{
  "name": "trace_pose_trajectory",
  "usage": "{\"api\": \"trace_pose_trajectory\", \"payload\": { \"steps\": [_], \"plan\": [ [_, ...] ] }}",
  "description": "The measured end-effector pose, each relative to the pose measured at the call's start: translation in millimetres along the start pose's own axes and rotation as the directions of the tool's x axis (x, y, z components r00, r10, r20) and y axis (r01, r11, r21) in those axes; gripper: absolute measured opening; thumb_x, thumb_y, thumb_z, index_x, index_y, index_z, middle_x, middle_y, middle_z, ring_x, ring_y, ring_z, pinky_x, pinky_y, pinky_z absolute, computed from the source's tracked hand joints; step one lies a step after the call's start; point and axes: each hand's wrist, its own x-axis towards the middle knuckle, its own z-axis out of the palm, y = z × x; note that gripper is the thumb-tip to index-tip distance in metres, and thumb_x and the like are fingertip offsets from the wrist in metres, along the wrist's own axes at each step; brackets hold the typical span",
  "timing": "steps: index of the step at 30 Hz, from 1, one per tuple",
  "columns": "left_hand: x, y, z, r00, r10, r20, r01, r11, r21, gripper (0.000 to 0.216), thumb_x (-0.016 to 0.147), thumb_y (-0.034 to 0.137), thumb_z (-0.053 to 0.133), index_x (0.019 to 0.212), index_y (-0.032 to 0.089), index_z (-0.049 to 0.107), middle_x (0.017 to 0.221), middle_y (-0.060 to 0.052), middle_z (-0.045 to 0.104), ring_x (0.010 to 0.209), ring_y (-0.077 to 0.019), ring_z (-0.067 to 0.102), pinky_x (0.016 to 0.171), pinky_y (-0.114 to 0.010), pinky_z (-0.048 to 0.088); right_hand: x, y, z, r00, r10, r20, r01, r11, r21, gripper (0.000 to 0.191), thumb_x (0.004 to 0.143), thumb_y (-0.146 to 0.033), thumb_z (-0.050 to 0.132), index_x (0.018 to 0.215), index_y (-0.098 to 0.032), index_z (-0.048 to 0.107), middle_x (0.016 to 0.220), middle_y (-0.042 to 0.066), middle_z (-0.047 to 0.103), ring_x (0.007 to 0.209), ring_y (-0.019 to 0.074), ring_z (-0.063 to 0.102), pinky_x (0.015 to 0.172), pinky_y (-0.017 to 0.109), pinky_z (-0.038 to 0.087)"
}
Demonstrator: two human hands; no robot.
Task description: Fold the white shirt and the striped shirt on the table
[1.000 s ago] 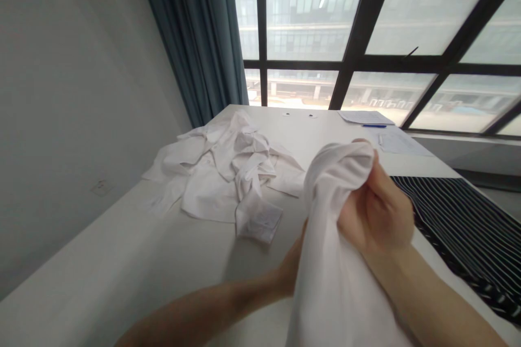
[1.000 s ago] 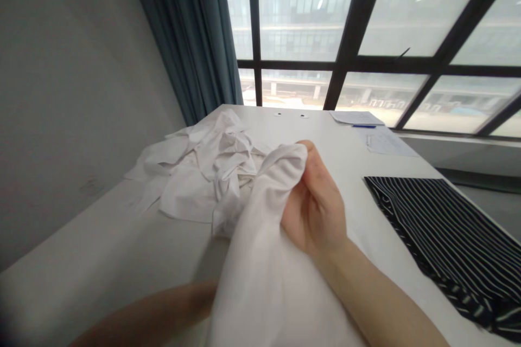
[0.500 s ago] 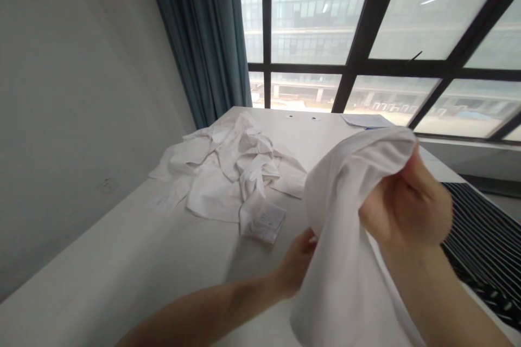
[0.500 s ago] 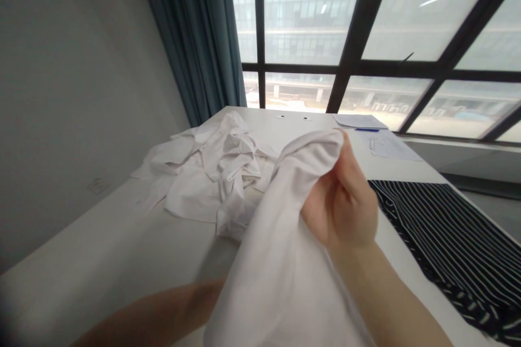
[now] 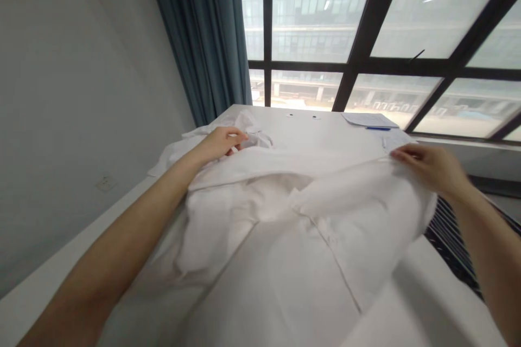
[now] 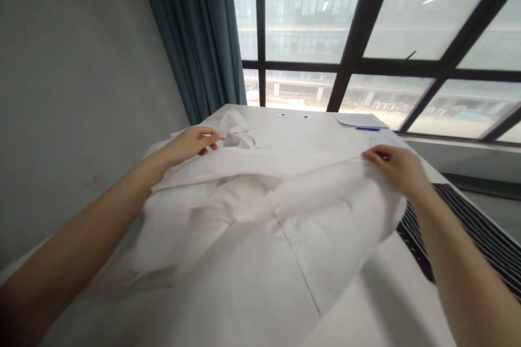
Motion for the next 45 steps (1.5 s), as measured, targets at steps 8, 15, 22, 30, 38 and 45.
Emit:
{"api": "trace_pose_trajectory", "payload": {
  "steps": [8, 15, 22, 30, 38, 45],
  "plan": [
    [-7, -57, 12, 0.987, 0.151, 0.057, -0.161, 0.933, 0.323, 0.043, 0.085, 0.054, 0.045, 0.098, 0.018, 0.064, 0.103, -0.008, 0.07, 0.092, -0.0242, 0.065, 0.084, -0.033, 0.049, -19, -15, 111, 0.898, -0.286, 0.335, 0.293, 0.956, 0.03, 0.03, 0.088, -0.029, 0.053, 0.115, -0.023, 0.062, 0.121, 0.013, 0.063, 0.106, 0.0284, 0.063, 0.089, 0.045, 0.048],
    [-88, -43, 43, 0.996, 0.074, 0.045, -0.087, 0.873, 0.48, 0.079, 0.082, 0.064, 0.052, 0.142, 0.016, 0.035, 0.14, -0.018, 0.05, 0.123, -0.0336, 0.054, 0.097, -0.044, 0.044, -41, -116, 138, 0.799, -0.581, 0.156, 0.536, 0.804, 0.257, 0.044, 0.091, -0.028, 0.05, 0.135, -0.023, 0.047, 0.131, 0.015, 0.059, 0.127, 0.028, 0.049, 0.104, 0.051, 0.034],
    [-115, -74, 54, 0.986, 0.1, 0.134, -0.16, 0.807, 0.569, 0.118, 0.065, 0.055, 0.075, 0.153, 0.014, 0.008, 0.146, -0.023, 0.043, 0.127, -0.0373, 0.051, 0.098, -0.043, 0.044, -12, -130, 116, 0.913, -0.367, 0.179, 0.18, 0.755, 0.631, 0.026, 0.09, -0.033, 0.046, 0.088, -0.019, 0.067, 0.08, 0.005, 0.071, 0.076, 0.021, 0.064, 0.071, 0.033, 0.048],
    [-115, -78, 41, 0.999, 0.034, 0.008, -0.035, 0.964, 0.264, 0.037, 0.084, 0.052, 0.055, 0.1, 0.021, 0.068, 0.097, -0.004, 0.073, 0.089, -0.0273, 0.067, 0.074, -0.032, 0.049, 8, -82, 47, 0.899, -0.073, 0.431, -0.371, 0.394, 0.841, 0.021, 0.068, -0.033, 0.071, 0.085, -0.021, 0.07, 0.076, 0.005, 0.072, 0.064, 0.0206, 0.067, 0.06, 0.032, 0.053],
    [-27, -77, 21, 0.987, -0.003, -0.163, 0.046, 0.964, 0.261, 0.034, 0.087, 0.042, 0.051, 0.098, 0.015, 0.067, 0.083, -0.005, 0.069, 0.082, -0.022, 0.063, 0.074, -0.029, 0.047, 19, -38, 114, 0.972, 0.033, 0.231, -0.134, 0.888, 0.44, 0.012, 0.071, -0.028, 0.062, 0.063, -0.021, 0.064, 0.059, 0.005, 0.065, 0.059, 0.0215, 0.063, 0.065, 0.039, 0.054],
    [-38, -97, 50, 0.882, 0.45, -0.138, -0.351, 0.825, 0.444, 0.032, 0.095, 0.041, 0.039, 0.095, 0.018, 0.062, 0.102, -0.01, 0.064, 0.103, -0.0231, 0.057, 0.097, -0.037, 0.042, -20, -71, 127, 0.941, -0.292, 0.171, 0.189, 0.873, 0.45, 0.023, 0.087, -0.033, 0.048, 0.092, -0.023, 0.068, 0.102, 0.009, 0.071, 0.099, 0.0248, 0.063, 0.092, 0.041, 0.046]
  ]
}}
